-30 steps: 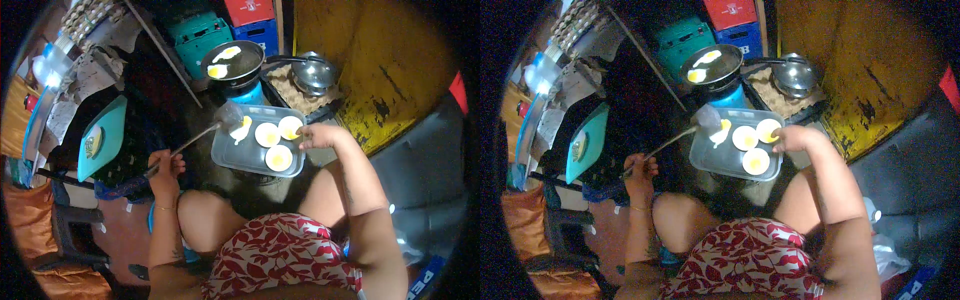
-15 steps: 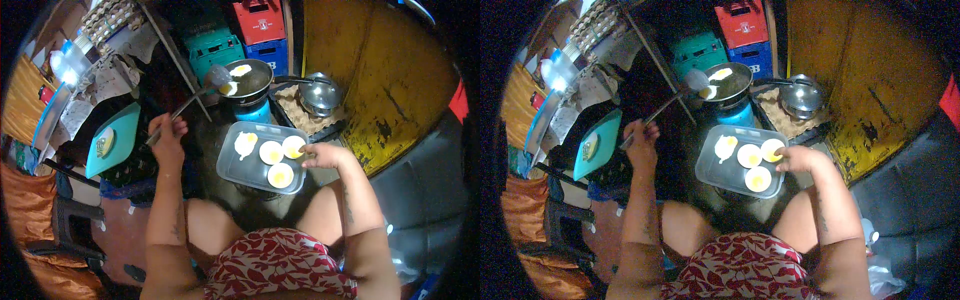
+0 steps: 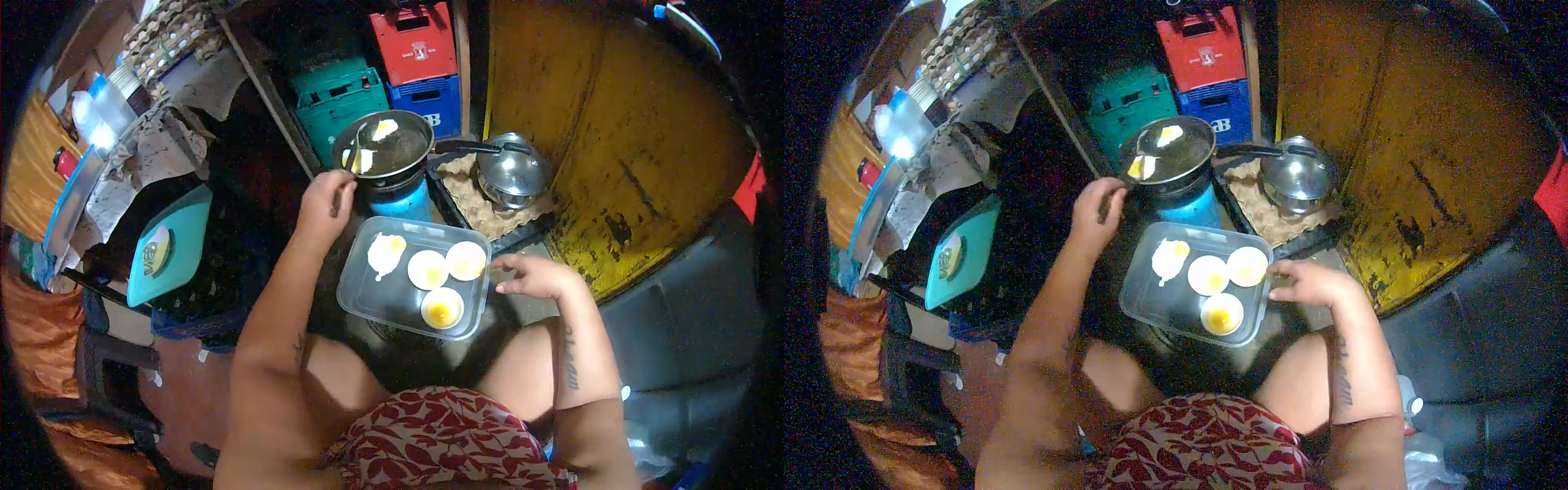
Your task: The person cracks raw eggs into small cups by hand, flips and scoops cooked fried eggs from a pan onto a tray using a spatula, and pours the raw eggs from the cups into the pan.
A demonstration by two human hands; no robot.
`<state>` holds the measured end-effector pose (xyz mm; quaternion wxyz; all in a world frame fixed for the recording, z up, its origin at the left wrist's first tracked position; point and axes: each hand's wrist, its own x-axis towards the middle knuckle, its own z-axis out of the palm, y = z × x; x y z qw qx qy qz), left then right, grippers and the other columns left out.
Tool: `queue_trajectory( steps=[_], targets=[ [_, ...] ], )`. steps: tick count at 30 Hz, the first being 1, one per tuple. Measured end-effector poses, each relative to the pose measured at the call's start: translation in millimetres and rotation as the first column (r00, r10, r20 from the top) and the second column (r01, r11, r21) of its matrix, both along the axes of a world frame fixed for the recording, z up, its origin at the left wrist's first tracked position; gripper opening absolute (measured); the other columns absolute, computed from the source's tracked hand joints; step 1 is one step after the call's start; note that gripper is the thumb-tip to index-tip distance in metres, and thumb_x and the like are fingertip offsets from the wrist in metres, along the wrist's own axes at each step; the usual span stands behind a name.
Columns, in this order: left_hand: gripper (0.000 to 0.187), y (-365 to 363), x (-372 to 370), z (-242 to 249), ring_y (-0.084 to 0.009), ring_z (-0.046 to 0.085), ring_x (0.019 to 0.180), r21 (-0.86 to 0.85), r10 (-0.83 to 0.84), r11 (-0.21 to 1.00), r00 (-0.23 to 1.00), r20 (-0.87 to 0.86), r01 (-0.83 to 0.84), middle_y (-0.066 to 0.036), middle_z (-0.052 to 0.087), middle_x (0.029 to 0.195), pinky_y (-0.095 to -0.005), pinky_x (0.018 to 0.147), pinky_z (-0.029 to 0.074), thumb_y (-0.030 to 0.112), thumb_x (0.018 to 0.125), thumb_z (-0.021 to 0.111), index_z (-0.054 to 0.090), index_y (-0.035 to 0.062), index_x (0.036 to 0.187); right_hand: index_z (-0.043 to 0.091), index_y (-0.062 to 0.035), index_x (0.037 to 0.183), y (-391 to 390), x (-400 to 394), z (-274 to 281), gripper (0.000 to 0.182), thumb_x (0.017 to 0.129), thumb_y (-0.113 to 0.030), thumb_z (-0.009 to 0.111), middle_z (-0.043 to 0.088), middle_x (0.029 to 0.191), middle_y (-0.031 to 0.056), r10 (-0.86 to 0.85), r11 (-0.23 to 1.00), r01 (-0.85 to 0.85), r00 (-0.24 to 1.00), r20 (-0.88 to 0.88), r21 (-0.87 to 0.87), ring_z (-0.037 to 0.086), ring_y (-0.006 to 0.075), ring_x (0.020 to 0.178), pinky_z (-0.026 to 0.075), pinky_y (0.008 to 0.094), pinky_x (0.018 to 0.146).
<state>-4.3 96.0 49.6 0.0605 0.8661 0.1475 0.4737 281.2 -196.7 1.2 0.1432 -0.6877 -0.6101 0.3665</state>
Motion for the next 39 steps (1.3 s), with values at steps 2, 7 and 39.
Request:
queue_trajectory(
  steps=[2, 7, 39],
  targets=[
    [0.007, -10.0, 1.4, 8.1, -0.0211, 0.066, 0.08, -0.289, 0.051, 0.957, 0.979, 0.195, 0.007, -0.011, 0.066, 0.084, -0.0322, 0.07, 0.052, 0.008, 0.089, 0.065, 0.062, 0.0028, 0.092, 0.054, -0.0062, 0.134, -2.9, -4.8, 17.3, 0.062, 0.084, -0.039, 0.072, 0.059, 0.131, 0.0217, -0.043, 0.999, 0.044, 0.998, 0.04, -0.025, 0.055, 0.0364, 0.123, 0.043, 0.0406, 0.105],
    [0.02, -3.3, 8.4, 41.6, -0.0149, 0.064, 0.06, -0.763, 0.311, 0.593, 0.801, 0.512, 0.257, -0.01, 0.063, 0.076, -0.0263, 0.052, 0.055, 0.018, 0.096, 0.062, 0.051, 0.0024, 0.1, 0.052, -0.0076, 0.136, 0.4, 3.4, 6.9, 0.062, 0.086, -0.038, 0.072, 0.06, 0.129, 0.0214, -0.004, 1.0, 0.004, 1.0, 0.024, -0.012, 0.057, 0.0354, 0.12, 0.045, 0.0399, 0.102],
    [0.031, 23.0, 75.2, 4.2, -0.0186, 0.062, 0.053, -0.811, 0.566, 0.484, 0.589, 0.577, 0.329, -0.013, 0.06, 0.071, -0.0291, 0.043, 0.055, 0.026, 0.096, 0.064, 0.048, -0.0013, 0.093, 0.052, -0.0045, 0.134, -3.0, 11.3, 4.4, 0.062, 0.086, -0.039, 0.071, 0.058, 0.131, 0.0216, 0.004, 0.999, -0.004, 1.0, 0.0, 0.05, 0.056, 0.0356, 0.122, 0.043, 0.04, 0.104]
  ],
)
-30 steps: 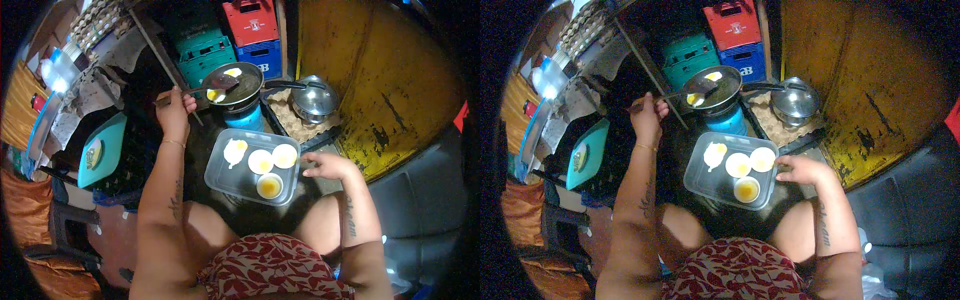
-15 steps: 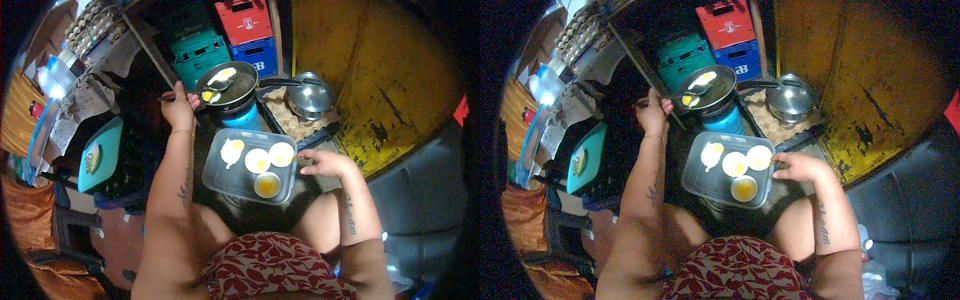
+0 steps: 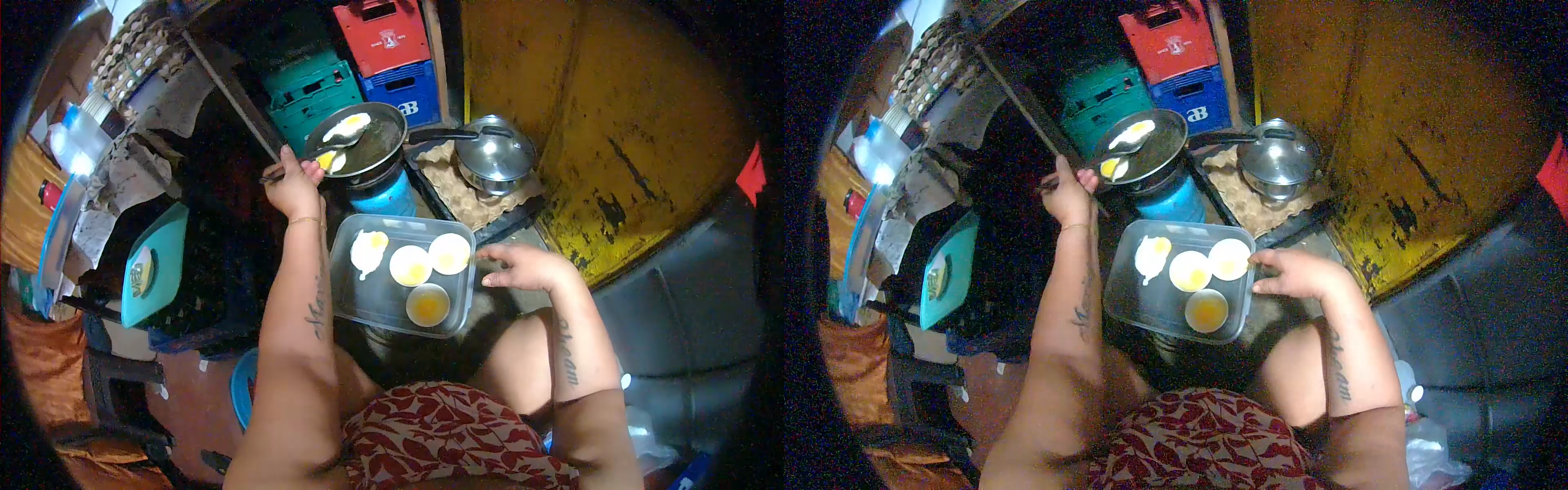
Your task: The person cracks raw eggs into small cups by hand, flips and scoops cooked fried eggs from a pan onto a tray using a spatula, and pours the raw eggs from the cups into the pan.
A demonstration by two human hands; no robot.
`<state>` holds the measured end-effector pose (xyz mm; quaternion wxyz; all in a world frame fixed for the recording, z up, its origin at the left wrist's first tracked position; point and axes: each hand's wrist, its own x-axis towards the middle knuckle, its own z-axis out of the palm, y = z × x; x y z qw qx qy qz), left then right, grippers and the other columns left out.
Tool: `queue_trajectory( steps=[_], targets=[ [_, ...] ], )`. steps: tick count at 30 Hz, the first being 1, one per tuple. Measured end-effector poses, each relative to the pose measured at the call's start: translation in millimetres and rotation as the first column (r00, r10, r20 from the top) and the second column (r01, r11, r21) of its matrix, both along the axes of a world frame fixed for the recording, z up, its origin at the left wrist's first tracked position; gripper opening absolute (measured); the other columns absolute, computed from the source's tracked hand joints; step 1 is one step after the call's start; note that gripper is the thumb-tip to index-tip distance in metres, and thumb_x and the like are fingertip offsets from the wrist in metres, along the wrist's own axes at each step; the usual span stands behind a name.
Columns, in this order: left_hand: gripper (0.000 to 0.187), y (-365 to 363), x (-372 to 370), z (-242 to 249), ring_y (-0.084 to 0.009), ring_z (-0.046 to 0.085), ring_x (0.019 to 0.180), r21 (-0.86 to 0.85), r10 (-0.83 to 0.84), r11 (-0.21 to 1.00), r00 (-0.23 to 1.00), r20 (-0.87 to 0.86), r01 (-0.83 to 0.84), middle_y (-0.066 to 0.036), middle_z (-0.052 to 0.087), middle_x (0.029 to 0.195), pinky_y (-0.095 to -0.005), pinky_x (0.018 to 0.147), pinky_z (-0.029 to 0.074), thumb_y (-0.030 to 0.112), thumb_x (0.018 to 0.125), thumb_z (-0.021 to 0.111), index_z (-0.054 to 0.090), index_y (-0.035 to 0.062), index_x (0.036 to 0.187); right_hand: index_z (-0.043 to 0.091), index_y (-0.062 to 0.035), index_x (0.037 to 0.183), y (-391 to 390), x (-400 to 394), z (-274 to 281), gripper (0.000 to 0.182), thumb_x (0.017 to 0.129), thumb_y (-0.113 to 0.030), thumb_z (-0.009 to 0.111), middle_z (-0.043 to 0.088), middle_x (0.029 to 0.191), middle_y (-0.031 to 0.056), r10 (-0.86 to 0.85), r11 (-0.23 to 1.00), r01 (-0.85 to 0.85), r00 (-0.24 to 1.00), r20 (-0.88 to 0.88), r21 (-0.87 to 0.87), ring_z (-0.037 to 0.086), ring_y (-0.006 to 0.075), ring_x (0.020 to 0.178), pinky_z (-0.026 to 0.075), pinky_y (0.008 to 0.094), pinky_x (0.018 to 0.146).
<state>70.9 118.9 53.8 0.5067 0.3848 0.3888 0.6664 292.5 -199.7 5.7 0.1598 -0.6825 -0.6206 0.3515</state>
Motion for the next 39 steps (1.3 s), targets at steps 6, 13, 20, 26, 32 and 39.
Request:
queue_trajectory(
  steps=[6, 13, 20, 26, 32, 39],
  targets=[
    [0.035, -2.9, -15.8, 36.3, -0.0148, 0.059, 0.047, 0.123, -0.006, 0.992, 0.989, -0.15, 0.025, -0.011, 0.061, 0.067, -0.0262, 0.038, 0.051, 0.026, 0.091, 0.07, 0.054, -0.005, 0.096, 0.052, -0.0076, 0.136, -0.1, 1.2, -3.1, 0.059, 0.087, -0.035, 0.07, 0.058, 0.131, 0.021, 0.022, 0.999, -0.021, 1.0, -0.006, 0.035, 0.056, 0.0349, 0.121, 0.044, 0.0403, 0.103],
    [0.033, 10.6, -26.7, 49.0, -0.0154, 0.057, 0.045, 0.144, 0.008, 0.989, 0.985, -0.171, 0.017, -0.009, 0.058, 0.063, -0.0261, 0.036, 0.048, 0.024, 0.091, 0.071, 0.051, -0.0029, 0.094, 0.052, -0.0068, 0.136, 2.3, -1.8, 0.9, 0.059, 0.088, -0.036, 0.069, 0.06, 0.128, 0.0213, 0.025, 1.0, -0.025, 0.999, 0.034, 0.011, 0.057, 0.035, 0.119, 0.044, 0.0398, 0.102],
    [0.03, 19.9, -30.1, 28.3, -0.0153, 0.057, 0.046, 0.131, -0.008, 0.991, 0.996, -0.093, 0.02, -0.01, 0.058, 0.064, -0.0272, 0.036, 0.048, 0.023, 0.092, 0.069, 0.048, 0.0012, 0.089, 0.051, -0.0064, 0.136, -0.5, 0.8, -2.7, 0.06, 0.088, -0.036, 0.069, 0.059, 0.13, 0.0208, 0.028, 0.999, -0.029, 0.999, 0.026, 0.025, 0.056, 0.0346, 0.12, 0.044, 0.04, 0.102],
    [0.032, 34.7, -40.1, 10.2, -0.015, 0.057, 0.047, 0.139, -0.032, 0.989, 0.993, -0.118, 0.048, -0.01, 0.058, 0.065, -0.0263, 0.038, 0.048, 0.026, 0.093, 0.068, 0.048, 0.0025, 0.086, 0.051, -0.0066, 0.137, -0.8, 2.7, -4.5, 0.061, 0.088, -0.036, 0.069, 0.058, 0.132, 0.0205, 0.014, 1.0, -0.014, 1.0, 0.02, -0.006, 0.055, 0.035, 0.122, 0.043, 0.04, 0.104],
    [0.03, 28.8, -37.0, 16.5, -0.0139, 0.056, 0.047, 0.19, -0.089, 0.974, 0.979, -0.181, 0.123, -0.007, 0.057, 0.064, -0.025, 0.039, 0.046, 0.026, 0.092, 0.068, 0.05, 0.0031, 0.086, 0.051, -0.0049, 0.136, 4.0, 2.6, -9.4, 0.06, 0.088, -0.036, 0.069, 0.058, 0.131, 0.0211, 0.028, 1.0, -0.028, 0.999, 0.021, -0.005, 0.055, 0.0351, 0.122, 0.042, 0.0394, 0.104],
    [0.032, 15.4, 3.2, 58.4, -0.0138, 0.056, 0.05, 0.448, 0.219, 0.869, 0.648, -0.729, 0.211, -0.005, 0.062, 0.064, -0.0284, 0.051, 0.047, 0.031, 0.09, 0.071, 0.057, 0.0048, 0.077, 0.052, -0.0048, 0.135, 8.7, 1.4, -12.8, 0.064, 0.085, -0.04, 0.07, 0.06, 0.128, 0.0221, 0.034, 0.999, -0.035, 0.999, 0.033, 0.042, 0.057, 0.038, 0.119, 0.045, 0.0422, 0.102]
  ],
)
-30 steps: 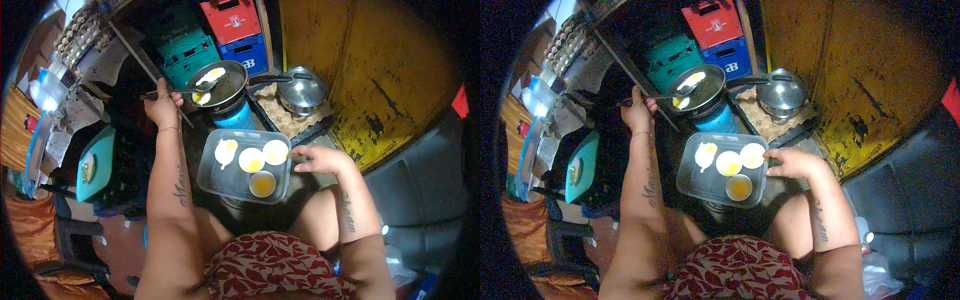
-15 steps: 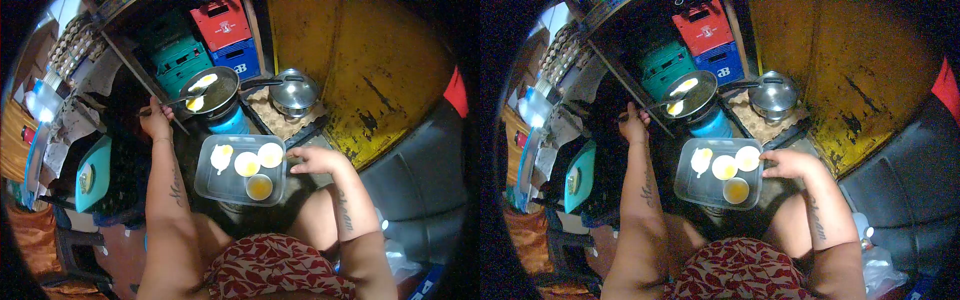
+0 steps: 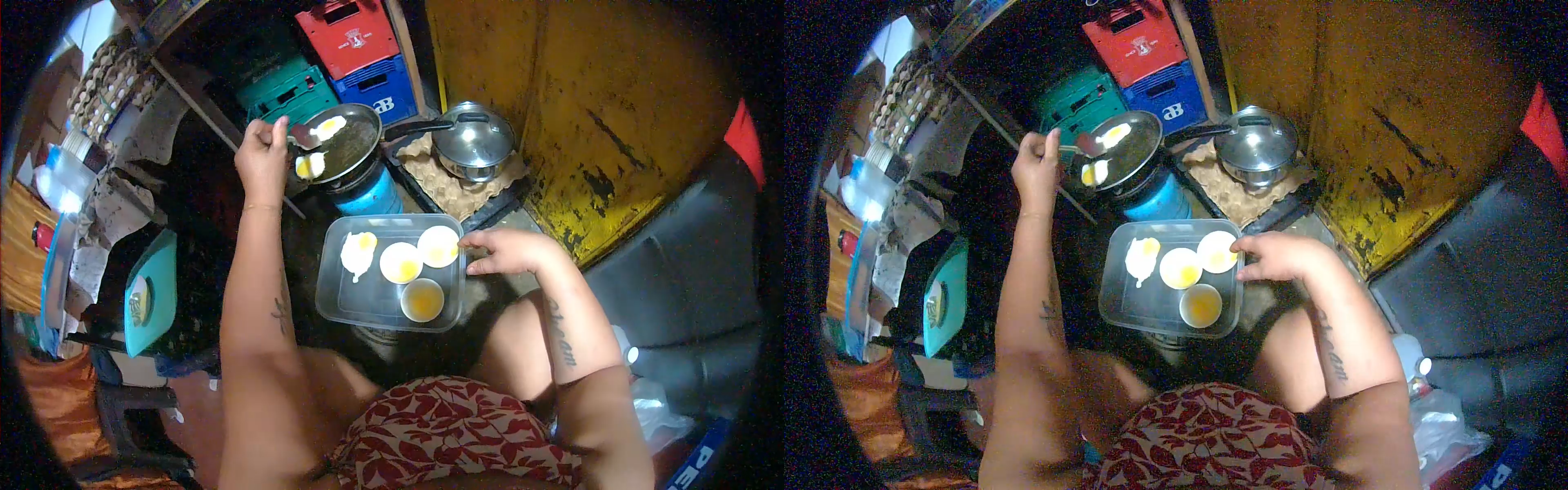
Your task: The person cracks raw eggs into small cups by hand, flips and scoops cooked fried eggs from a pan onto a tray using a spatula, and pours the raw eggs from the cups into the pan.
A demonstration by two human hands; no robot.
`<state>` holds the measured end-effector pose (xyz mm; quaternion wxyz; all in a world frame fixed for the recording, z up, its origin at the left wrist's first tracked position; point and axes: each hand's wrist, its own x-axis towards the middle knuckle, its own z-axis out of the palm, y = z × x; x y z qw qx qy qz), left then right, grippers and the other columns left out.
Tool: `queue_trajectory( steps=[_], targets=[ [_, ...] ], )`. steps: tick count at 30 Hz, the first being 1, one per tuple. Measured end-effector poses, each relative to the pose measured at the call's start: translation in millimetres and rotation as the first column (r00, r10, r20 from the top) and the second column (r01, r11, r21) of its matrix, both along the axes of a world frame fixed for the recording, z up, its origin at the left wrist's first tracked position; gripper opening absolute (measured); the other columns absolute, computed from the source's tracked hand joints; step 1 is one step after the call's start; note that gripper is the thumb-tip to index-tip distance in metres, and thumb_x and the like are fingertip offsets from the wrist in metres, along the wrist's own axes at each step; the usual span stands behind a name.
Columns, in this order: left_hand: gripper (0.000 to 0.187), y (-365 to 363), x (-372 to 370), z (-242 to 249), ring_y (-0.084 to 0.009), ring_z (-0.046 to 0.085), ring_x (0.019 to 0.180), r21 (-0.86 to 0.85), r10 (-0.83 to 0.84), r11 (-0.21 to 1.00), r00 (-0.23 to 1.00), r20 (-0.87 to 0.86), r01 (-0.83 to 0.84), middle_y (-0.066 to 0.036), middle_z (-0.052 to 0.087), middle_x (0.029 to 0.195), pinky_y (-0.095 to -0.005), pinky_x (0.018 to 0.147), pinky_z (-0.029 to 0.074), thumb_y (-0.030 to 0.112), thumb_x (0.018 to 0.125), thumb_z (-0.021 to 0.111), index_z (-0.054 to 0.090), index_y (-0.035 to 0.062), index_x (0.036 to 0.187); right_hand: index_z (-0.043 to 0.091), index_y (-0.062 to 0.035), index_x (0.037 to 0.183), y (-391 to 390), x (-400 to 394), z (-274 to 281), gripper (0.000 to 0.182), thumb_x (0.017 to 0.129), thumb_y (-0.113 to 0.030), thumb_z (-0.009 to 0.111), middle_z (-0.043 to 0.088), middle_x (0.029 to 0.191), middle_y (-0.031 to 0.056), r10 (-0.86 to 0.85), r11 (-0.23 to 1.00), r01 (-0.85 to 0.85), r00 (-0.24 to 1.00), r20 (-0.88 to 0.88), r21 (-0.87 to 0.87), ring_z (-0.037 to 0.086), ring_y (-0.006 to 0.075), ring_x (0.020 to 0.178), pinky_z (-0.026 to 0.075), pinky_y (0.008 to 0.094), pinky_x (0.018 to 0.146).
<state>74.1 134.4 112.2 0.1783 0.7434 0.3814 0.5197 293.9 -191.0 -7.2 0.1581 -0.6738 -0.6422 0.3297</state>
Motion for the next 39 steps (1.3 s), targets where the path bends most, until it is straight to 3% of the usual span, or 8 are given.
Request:
queue_trajectory(
  steps=[3, 8, 12, 15, 18, 26, 29, 39],
  targets=[
    [0.036, -4.5, 15.2, 16.4, -0.0212, 0.064, 0.063, 0.232, 0.013, 0.971, 0.948, -0.319, 0.065, -0.015, 0.068, 0.074, -0.0332, 0.065, 0.052, 0.035, 0.087, 0.073, 0.061, 0.0017, 0.085, 0.052, -0.0054, 0.135, 0.1, -1.4, 0.7, 0.063, 0.084, -0.039, 0.07, 0.06, 0.128, 0.0218, -0.01, 1.0, 0.01, 1.0, -0.01, 0.007, 0.057, 0.0377, 0.119, 0.045, 0.0423, 0.102],
    [0.037, -10.4, 15.3, 25.5, -0.0228, 0.063, 0.062, 0.346, -0.02, 0.923, 0.921, -0.389, 0.167, -0.014, 0.067, 0.073, -0.0321, 0.063, 0.051, 0.036, 0.088, 0.073, 0.06, 0.0017, 0.085, 0.053, -0.006, 0.135, -1.0, -0.2, 1.9, 0.064, 0.084, -0.041, 0.071, 0.059, 0.129, 0.0218, -0.021, 1.0, 0.022, 1.0, 0.004, -0.017, 0.056, 0.0371, 0.12, 0.044, 0.042, 0.104],
    [0.036, -7.8, -3.9, 21.2, -0.0134, 0.057, 0.057, 0.325, 0.053, 0.946, 0.98, -0.194, 0.013, -0.011, 0.063, 0.066, -0.028, 0.06, 0.048, 0.034, 0.089, 0.074, 0.059, 0.0016, 0.082, 0.054, -0.0066, 0.134, -2.9, -2.1, 7.8, 0.064, 0.084, -0.041, 0.072, 0.059, 0.129, 0.0217, -0.026, 1.0, 0.026, 1.0, 0.004, -0.014, 0.056, 0.037, 0.121, 0.044, 0.042, 0.104],
    [0.036, -15.8, -15.4, 20.8, -0.01, 0.055, 0.05, -0.046, -0.027, 0.998, 0.987, 0.158, 0.034, -0.003, 0.057, 0.062, -0.0276, 0.048, 0.044, 0.032, 0.089, 0.074, 0.055, 0.0034, 0.079, 0.054, -0.0072, 0.134, -3.8, -1.8, 7.2, 0.063, 0.084, -0.042, 0.072, 0.059, 0.129, 0.0217, -0.033, 0.999, 0.033, 0.999, -0.004, -0.012, 0.056, 0.0369, 0.12, 0.043, 0.0418, 0.104],
    [0.037, -22.7, -23.7, 13.4, -0.0114, 0.053, 0.048, -0.041, 0.058, 0.998, 0.978, 0.2, -0.05, -0.003, 0.057, 0.062, -0.0286, 0.046, 0.044, 0.031, 0.088, 0.074, 0.053, 0.0035, 0.076, 0.054, -0.0072, 0.134, -2.7, -3.6, 7.6, 0.063, 0.084, -0.041, 0.071, 0.059, 0.129, 0.0214, -0.032, 0.999, 0.032, 0.999, 0.005, -0.03, 0.057, 0.0368, 0.12, 0.043, 0.0416, 0.104],
    [0.032, -0.7, -29.1, -15.9, -0.0143, 0.055, 0.045, -0.331, 0.045, 0.924, 0.805, 0.591, 0.191, -0.007, 0.056, 0.062, -0.0259, 0.037, 0.045, 0.027, 0.093, 0.067, 0.047, 0.0023, 0.087, 0.054, -0.0088, 0.134, 1.3, -5.4, 2.2, 0.062, 0.084, -0.04, 0.071, 0.06, 0.129, 0.0208, -0.033, 0.998, 0.033, 0.999, 0.013, -0.058, 0.057, 0.0371, 0.12, 0.044, 0.0421, 0.103],
    [0.031, 9.5, -34.0, -27.6, -0.0137, 0.056, 0.047, -0.382, 0.141, 0.913, 0.772, 0.619, 0.139, -0.008, 0.057, 0.064, -0.025, 0.038, 0.047, 0.027, 0.095, 0.064, 0.048, 0.0024, 0.087, 0.054, -0.0079, 0.135, 2.7, -5.4, 3.2, 0.063, 0.084, -0.04, 0.071, 0.06, 0.129, 0.0209, -0.034, 0.996, 0.035, 0.999, 0.013, -0.078, 0.057, 0.0372, 0.12, 0.044, 0.0422, 0.103],
    [0.03, 12.4, -27.6, -56.5, -0.0126, 0.056, 0.05, -0.393, 0.112, 0.897, 0.758, 0.643, 0.2, -0.008, 0.057, 0.066, -0.0237, 0.042, 0.049, 0.027, 0.098, 0.06, 0.047, 0.0012, 0.094, 0.053, -0.0053, 0.135, 2.5, -6.1, 10.5, 0.063, 0.085, -0.039, 0.07, 0.058, 0.131, 0.0215, -0.023, 0.998, 0.024, 1.0, 0.015, -0.06, 0.056, 0.0374, 0.121, 0.043, 0.0415, 0.105]
  ],
)
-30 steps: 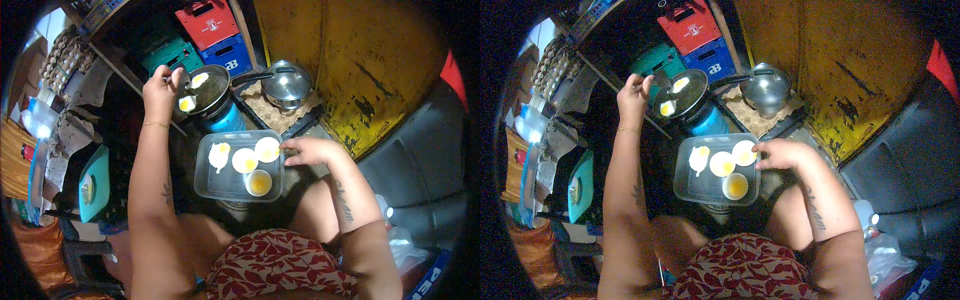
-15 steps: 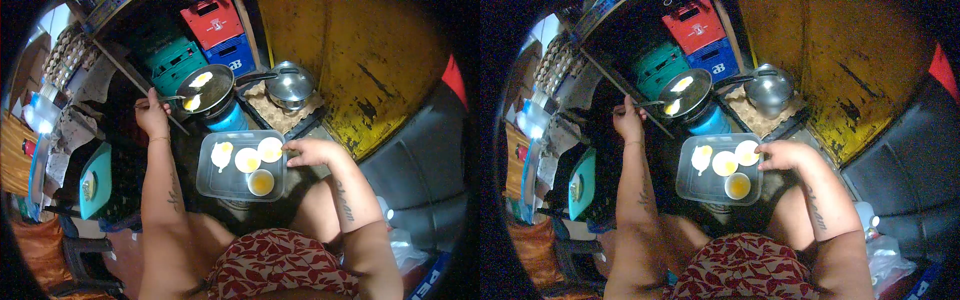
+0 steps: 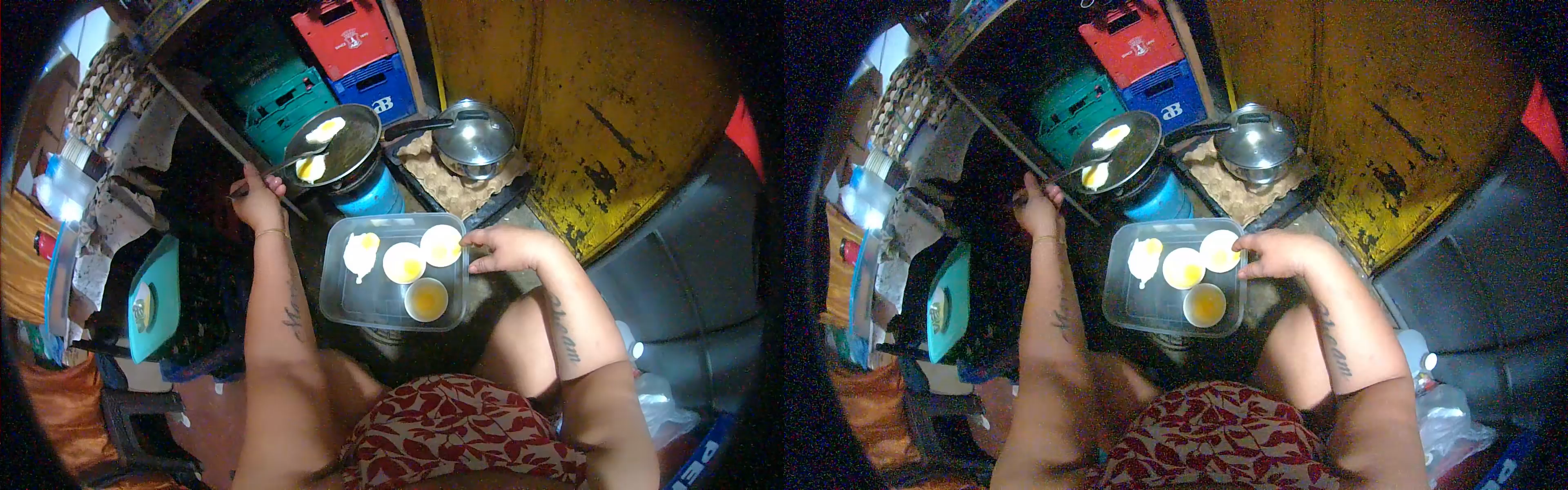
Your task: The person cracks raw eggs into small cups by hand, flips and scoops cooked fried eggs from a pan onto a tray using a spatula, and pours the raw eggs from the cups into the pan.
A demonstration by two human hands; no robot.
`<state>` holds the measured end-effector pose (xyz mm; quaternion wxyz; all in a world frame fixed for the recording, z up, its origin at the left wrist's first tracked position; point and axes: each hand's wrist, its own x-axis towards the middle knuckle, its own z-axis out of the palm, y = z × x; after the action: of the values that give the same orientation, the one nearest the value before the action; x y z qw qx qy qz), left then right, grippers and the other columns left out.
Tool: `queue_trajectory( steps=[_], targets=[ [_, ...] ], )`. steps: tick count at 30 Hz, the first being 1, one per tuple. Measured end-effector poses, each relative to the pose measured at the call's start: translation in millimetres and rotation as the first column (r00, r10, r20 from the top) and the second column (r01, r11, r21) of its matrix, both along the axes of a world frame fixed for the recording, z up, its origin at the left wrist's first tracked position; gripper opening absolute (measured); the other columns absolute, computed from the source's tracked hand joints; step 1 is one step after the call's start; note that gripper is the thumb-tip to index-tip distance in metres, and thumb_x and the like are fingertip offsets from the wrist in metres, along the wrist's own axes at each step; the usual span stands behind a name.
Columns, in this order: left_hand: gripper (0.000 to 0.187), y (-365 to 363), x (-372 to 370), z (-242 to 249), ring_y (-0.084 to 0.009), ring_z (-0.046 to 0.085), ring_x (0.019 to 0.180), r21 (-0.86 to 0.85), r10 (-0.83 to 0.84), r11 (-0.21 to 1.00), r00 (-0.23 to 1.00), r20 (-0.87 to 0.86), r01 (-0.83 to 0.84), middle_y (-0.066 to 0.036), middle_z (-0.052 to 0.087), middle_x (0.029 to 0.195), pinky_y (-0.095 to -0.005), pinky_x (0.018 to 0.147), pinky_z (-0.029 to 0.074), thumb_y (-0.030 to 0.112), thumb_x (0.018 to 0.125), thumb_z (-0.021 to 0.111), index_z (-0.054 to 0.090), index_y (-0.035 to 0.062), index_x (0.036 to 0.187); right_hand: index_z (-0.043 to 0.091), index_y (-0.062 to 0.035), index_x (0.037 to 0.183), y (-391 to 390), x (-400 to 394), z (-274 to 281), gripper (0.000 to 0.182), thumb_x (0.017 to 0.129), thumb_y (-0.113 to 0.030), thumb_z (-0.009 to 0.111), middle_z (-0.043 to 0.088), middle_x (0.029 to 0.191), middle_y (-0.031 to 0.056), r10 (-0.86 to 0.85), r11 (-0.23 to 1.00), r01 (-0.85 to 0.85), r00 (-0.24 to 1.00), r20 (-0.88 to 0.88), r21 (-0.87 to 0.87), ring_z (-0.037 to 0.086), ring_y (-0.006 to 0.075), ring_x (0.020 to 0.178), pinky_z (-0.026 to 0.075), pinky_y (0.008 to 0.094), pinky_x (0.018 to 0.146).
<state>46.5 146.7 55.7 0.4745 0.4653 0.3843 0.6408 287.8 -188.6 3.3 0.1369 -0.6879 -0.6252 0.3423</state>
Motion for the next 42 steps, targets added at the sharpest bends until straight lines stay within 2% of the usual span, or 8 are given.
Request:
queue_trajectory(
  steps=[5, 12, 14, 24, 30, 37, 39, 42],
  targets=[
    [0.031, 9.6, 10.7, -20.3, -0.0145, 0.057, 0.053, -0.02, -0.051, 0.998, 0.994, 0.1, 0.053, -0.01, 0.057, 0.071, -0.0243, 0.043, 0.05, 0.026, 0.097, 0.061, 0.043, 0.0013, 0.099, 0.054, -0.0057, 0.134, -1.5, 4.1, -5.6, 0.062, 0.084, -0.039, 0.071, 0.059, 0.13, 0.0213, 0.0, 0.999, 0.001, 0.999, -0.037, 0.039, 0.057, 0.0369, 0.12, 0.044, 0.0411, 0.104],
    [0.029, 12.3, 18.7, -27.8, -0.0148, 0.057, 0.052, -0.017, -0.1, 0.995, 0.991, 0.088, 0.102, -0.01, 0.058, 0.071, -0.0247, 0.043, 0.05, 0.026, 0.098, 0.06, 0.044, 0.0017, 0.099, 0.054, -0.0057, 0.134, -2.6, 2.4, -3.4, 0.062, 0.084, -0.039, 0.071, 0.061, 0.127, 0.0223, -0.011, 0.999, 0.012, 1.0, -0.028, 0.042, 0.058, 0.037, 0.118, 0.045, 0.0412, 0.102],
    [0.032, 15.7, 17.9, -30.1, -0.0153, 0.059, 0.055, -0.016, -0.124, 0.992, 0.992, 0.032, 0.124, -0.011, 0.061, 0.072, -0.0249, 0.045, 0.05, 0.033, 0.099, 0.058, 0.046, 0.0031, 0.097, 0.054, -0.005, 0.134, -1.8, 2.9, -7.0, 0.062, 0.084, -0.039, 0.071, 0.061, 0.125, 0.0225, 0.003, 0.998, -0.001, 1.0, -0.025, 0.068, 0.059, 0.0371, 0.117, 0.046, 0.0415, 0.101],
    [0.031, -41.4, 6.6, 1.5, -0.0139, 0.059, 0.055, 0.02, -0.154, 0.988, 0.987, -0.042, 0.154, -0.01, 0.061, 0.07, -0.0234, 0.044, 0.05, 0.032, 0.099, 0.058, 0.048, 0.0031, 0.096, 0.055, -0.0044, 0.132, -0.3, 0.0, -4.0, 0.062, 0.084, -0.039, 0.072, 0.061, 0.126, 0.0232, 0.007, 0.997, -0.005, 1.0, -0.025, 0.073, 0.059, 0.0372, 0.116, 0.045, 0.0411, 0.101],
    [0.032, -69.7, 4.3, 20.5, -0.013, 0.056, 0.049, -0.014, -0.137, 0.991, 0.991, 0.014, 0.137, -0.01, 0.059, 0.067, -0.0243, 0.041, 0.048, 0.03, 0.097, 0.062, 0.047, 0.002, 0.094, 0.055, -0.0051, 0.133, -1.7, -2.0, -2.4, 0.063, 0.083, -0.04, 0.072, 0.061, 0.127, 0.0219, 0.012, 0.997, -0.011, 1.0, -0.015, 0.073, 0.058, 0.0367, 0.118, 0.045, 0.0413, 0.102],
    [0.034, -62.5, 20.9, 82.0, -0.0131, 0.053, 0.044, 0.069, -0.169, 0.981, 0.97, -0.176, 0.183, -0.008, 0.056, 0.061, -0.0248, 0.037, 0.042, 0.032, 0.095, 0.066, 0.048, 0.0032, 0.091, 0.054, -0.0067, 0.134, -3.0, -5.2, 1.5, 0.063, 0.084, -0.04, 0.072, 0.06, 0.128, 0.0217, 0.003, 0.999, -0.004, 1.0, 0.004, 0.036, 0.057, 0.037, 0.119, 0.044, 0.0414, 0.102],
    [0.038, -61.2, 25.6, 98.4, -0.0143, 0.053, 0.042, 0.067, -0.142, 0.983, 0.938, -0.315, 0.172, -0.009, 0.058, 0.06, -0.0264, 0.036, 0.042, 0.038, 0.096, 0.062, 0.05, 0.0018, 0.09, 0.053, -0.0064, 0.135, -2.2, -3.8, 2.0, 0.062, 0.085, -0.039, 0.072, 0.059, 0.129, 0.0222, 0.009, 1.0, -0.009, 1.0, 0.006, 0.025, 0.056, 0.0372, 0.121, 0.044, 0.0413, 0.103],
    [0.04, -66.1, 28.8, 117.8, -0.0124, 0.051, 0.04, 0.096, -0.11, 0.983, 0.92, -0.376, 0.157, -0.006, 0.055, 0.056, -0.025, 0.034, 0.038, 0.038, 0.092, 0.068, 0.049, 0.0038, 0.088, 0.053, -0.0071, 0.135, -3.1, -2.7, 1.9, 0.062, 0.085, -0.039, 0.072, 0.059, 0.129, 0.0226, 0.011, 1.0, -0.012, 1.0, 0.018, 0.011, 0.056, 0.0374, 0.12, 0.044, 0.0411, 0.103]
  ],
)
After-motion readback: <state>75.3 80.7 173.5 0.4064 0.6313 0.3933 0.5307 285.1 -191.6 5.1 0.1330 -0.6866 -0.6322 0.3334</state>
